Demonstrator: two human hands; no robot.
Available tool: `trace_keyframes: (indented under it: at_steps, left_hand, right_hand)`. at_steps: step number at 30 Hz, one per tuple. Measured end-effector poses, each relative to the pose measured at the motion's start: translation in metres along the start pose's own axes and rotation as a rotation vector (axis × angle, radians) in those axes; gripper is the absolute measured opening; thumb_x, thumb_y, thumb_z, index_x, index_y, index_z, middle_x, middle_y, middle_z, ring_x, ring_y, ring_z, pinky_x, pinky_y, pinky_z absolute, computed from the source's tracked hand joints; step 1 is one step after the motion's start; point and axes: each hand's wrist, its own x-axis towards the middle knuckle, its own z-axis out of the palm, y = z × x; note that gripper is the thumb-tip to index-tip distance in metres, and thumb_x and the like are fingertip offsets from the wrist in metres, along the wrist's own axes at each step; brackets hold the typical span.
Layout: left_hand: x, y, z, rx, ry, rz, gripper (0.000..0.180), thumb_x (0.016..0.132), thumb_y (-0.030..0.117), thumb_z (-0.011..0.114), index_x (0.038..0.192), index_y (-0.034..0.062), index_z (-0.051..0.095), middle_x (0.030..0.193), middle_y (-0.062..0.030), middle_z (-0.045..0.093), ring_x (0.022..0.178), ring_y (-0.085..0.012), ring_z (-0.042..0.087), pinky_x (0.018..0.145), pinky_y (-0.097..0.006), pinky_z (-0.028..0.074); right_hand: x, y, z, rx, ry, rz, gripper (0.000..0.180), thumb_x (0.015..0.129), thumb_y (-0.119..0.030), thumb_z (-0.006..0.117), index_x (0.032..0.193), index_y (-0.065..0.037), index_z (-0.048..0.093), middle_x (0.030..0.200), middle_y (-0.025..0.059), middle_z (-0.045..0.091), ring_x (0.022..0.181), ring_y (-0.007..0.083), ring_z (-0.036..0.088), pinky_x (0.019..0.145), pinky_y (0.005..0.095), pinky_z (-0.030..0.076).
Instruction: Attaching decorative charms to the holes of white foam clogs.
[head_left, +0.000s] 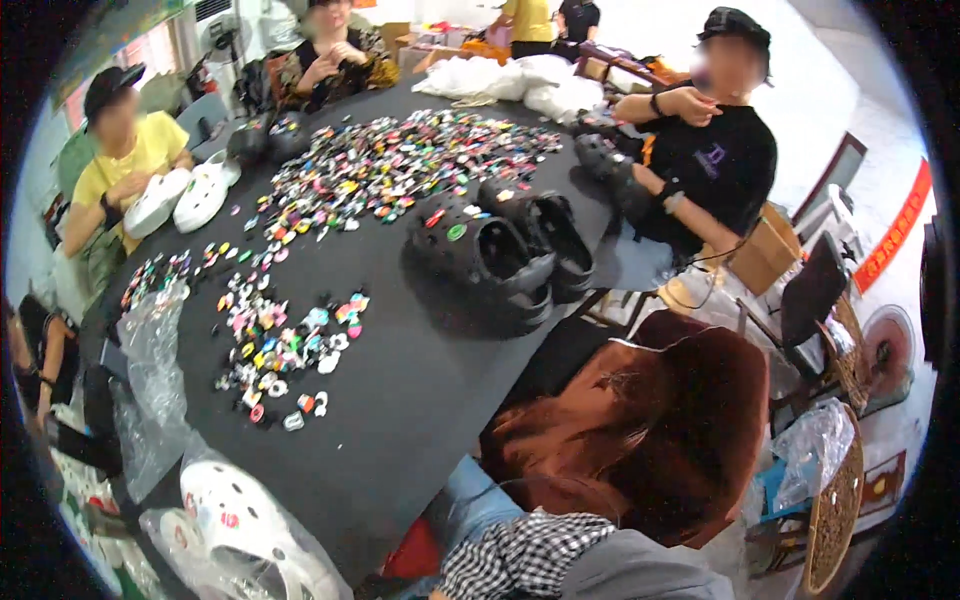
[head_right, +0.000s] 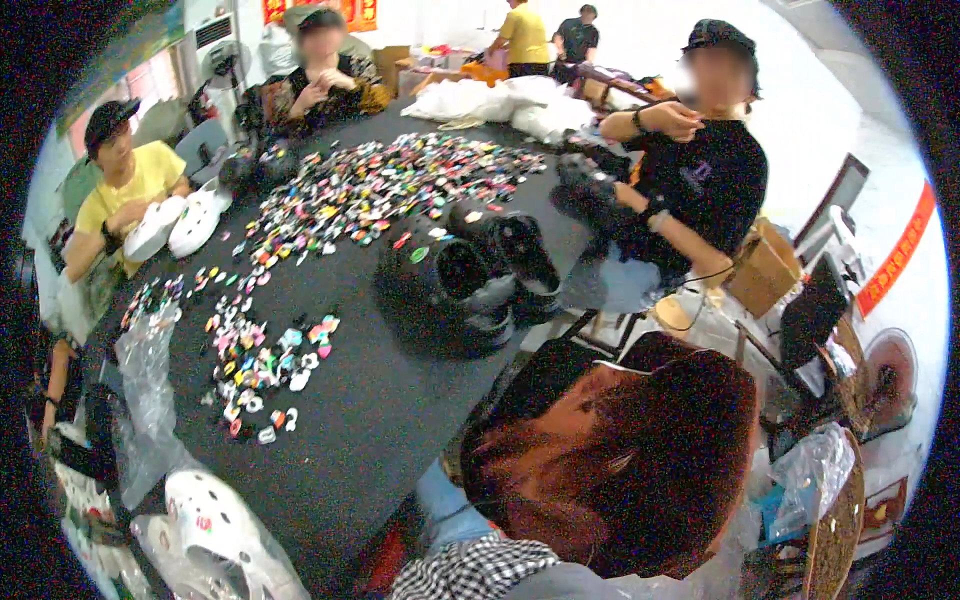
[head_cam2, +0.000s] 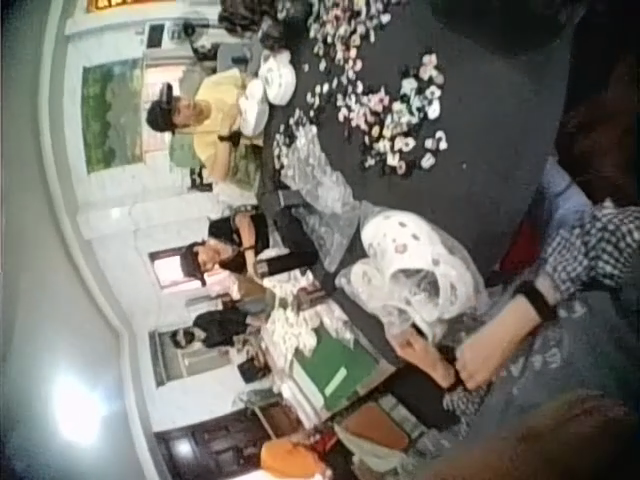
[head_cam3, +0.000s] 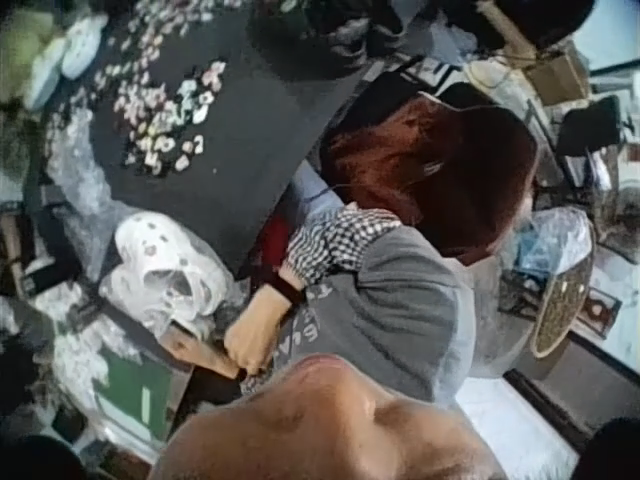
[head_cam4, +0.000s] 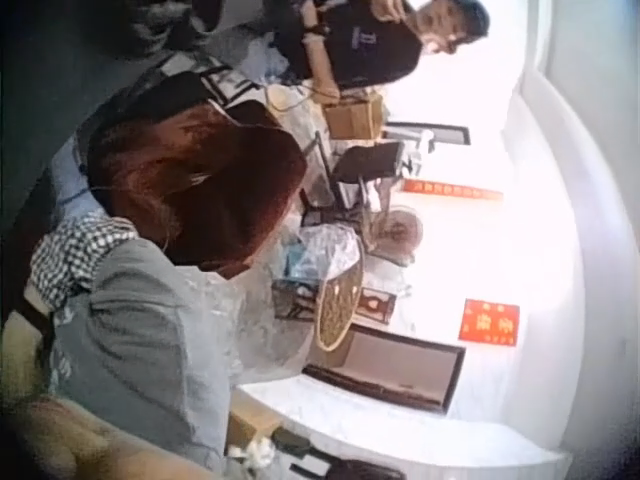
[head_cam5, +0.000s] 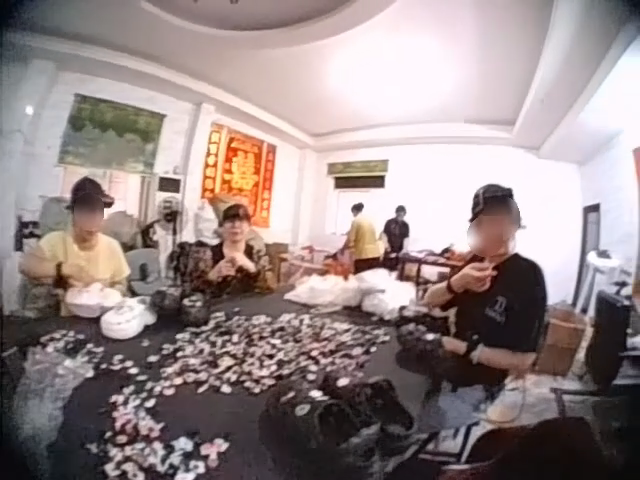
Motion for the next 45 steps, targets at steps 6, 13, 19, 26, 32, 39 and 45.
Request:
trace_keyframes:
  at_steps: [6, 13, 19, 26, 32, 39, 45]
  left_hand:
    - [0.001, -0.014, -0.006, -0.007, 0.041, -0.040, 0.036, 0.100, 0.016, 0.045, 0.126, -0.0078, 0.056, 0.125, -0.0216, 0.061, 0.111, -0.0337, 0.056, 0.096, -0.040, 0.042]
    - [0.005, -0.012, 0.015, -0.100, 0.072, 0.057, 0.040, 0.102, 0.024, 0.048, 0.129, -0.0051, 0.055, 0.127, -0.0222, 0.059, 0.113, -0.0333, 0.056, 0.097, -0.042, 0.043]
    - [-0.010, 0.032, 0.017, -0.147, 0.085, 0.205, 0.044, 0.101, 0.032, 0.051, 0.127, -0.0037, 0.057, 0.124, -0.0228, 0.060, 0.108, -0.0324, 0.058, 0.092, -0.042, 0.046]
    - [-0.033, 0.063, -0.008, -0.059, -0.003, 0.276, 0.057, 0.101, 0.043, 0.048, 0.138, -0.0010, 0.050, 0.138, -0.0226, 0.052, 0.121, -0.0332, 0.055, 0.099, -0.042, 0.045]
    - [-0.016, -0.002, -0.050, 0.386, -0.093, 0.335, 0.046, 0.097, 0.023, 0.049, 0.138, 0.0039, 0.051, 0.138, -0.0163, 0.051, 0.122, -0.0230, 0.055, 0.103, -0.039, 0.045]
    - [-0.115, -0.125, -0.143, -0.731, 0.884, -0.481, 0.081, 0.101, 0.030, 0.052, 0.155, 0.0062, -0.003, 0.146, -0.0223, 0.040, 0.130, -0.0348, 0.047, 0.110, -0.045, 0.039]
    - [-0.377, -0.248, -0.284, -0.333, 1.696, -0.801, 0.083, 0.087, 0.017, 0.059, 0.154, 0.0111, 0.011, 0.099, -0.0186, 0.061, 0.078, -0.0305, 0.059, 0.069, -0.046, 0.049]
  right_hand:
    - [-0.013, -0.002, -0.005, 0.076, 0.194, 0.017, 0.023, 0.087, -0.029, 0.065, 0.074, -0.010, 0.059, 0.070, 0.0095, 0.059, 0.069, 0.0289, 0.061, 0.060, 0.0420, 0.048]
    - [-0.005, 0.016, -0.038, -0.028, 0.222, -0.006, 0.025, 0.092, -0.028, 0.058, 0.079, -0.006, 0.054, 0.078, 0.0131, 0.052, 0.077, 0.0308, 0.056, 0.069, 0.0423, 0.047]
    - [-0.010, 0.018, -0.046, -0.144, 0.322, 0.095, 0.023, 0.094, -0.022, 0.056, 0.083, -0.003, 0.052, 0.104, 0.0204, 0.054, 0.097, 0.0375, 0.054, 0.086, 0.0495, 0.044]
    - [-0.025, 0.011, -0.052, -0.110, 0.230, 0.158, 0.012, 0.092, -0.014, 0.055, 0.093, -0.002, 0.055, 0.116, 0.0229, 0.054, 0.111, 0.0394, 0.052, 0.094, 0.0540, 0.041]
    - [-0.035, 0.049, -0.002, -0.454, 0.089, 0.382, 0.036, 0.089, -0.021, 0.056, 0.123, -0.008, 0.055, 0.136, 0.0174, 0.051, 0.110, 0.0323, 0.057, 0.086, 0.0447, 0.050]
    - [-0.010, 0.027, -0.081, -0.368, -0.376, 0.571, 0.065, 0.072, -0.021, 0.077, 0.132, -0.013, 0.055, 0.145, 0.0174, 0.042, 0.135, 0.0377, 0.037, 0.114, 0.0563, 0.021]
    - [-0.020, 0.024, -0.075, -0.303, -0.353, 0.333, 0.044, 0.092, -0.017, 0.062, 0.133, -0.005, 0.052, 0.131, 0.0245, 0.050, 0.121, 0.0419, 0.048, 0.102, 0.0524, 0.038]
